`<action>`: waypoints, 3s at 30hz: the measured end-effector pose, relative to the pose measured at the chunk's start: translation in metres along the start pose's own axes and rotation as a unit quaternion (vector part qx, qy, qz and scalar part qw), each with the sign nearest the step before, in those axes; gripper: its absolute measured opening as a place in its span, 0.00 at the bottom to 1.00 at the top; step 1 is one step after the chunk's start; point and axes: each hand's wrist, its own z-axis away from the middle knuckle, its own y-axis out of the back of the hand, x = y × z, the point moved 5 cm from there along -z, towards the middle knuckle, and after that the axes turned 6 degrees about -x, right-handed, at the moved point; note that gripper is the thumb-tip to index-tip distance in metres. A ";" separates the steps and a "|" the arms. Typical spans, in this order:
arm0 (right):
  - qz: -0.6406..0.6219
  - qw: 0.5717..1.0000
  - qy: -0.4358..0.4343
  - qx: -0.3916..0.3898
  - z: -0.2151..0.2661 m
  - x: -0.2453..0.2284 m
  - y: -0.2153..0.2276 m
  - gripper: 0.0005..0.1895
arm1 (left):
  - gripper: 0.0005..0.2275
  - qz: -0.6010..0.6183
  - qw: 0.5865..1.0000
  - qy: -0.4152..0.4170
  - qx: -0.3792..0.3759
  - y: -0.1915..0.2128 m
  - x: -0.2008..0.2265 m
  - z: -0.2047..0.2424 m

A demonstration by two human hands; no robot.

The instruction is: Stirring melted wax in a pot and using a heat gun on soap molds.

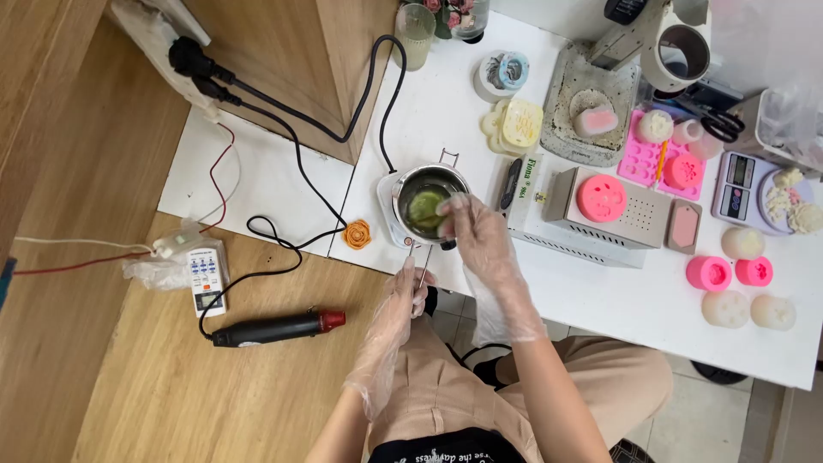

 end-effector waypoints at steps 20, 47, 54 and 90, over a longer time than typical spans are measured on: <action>0.083 0.995 0.042 -0.025 -0.009 -0.020 0.016 0.19 | 0.30 -0.087 0.996 0.031 0.012 -0.008 0.028 0.022; 0.138 0.964 0.149 -0.172 -0.036 -0.021 0.044 0.16 | 0.25 -0.141 0.975 -0.035 0.170 -0.033 0.050 0.042; 0.136 0.973 0.166 -0.086 -0.027 -0.002 0.057 0.10 | 0.25 -0.121 0.979 -0.042 0.159 -0.006 0.023 0.020; -0.224 0.943 0.245 0.025 0.057 0.003 0.272 0.16 | 0.19 -0.305 0.927 -0.058 0.210 -0.222 0.092 0.069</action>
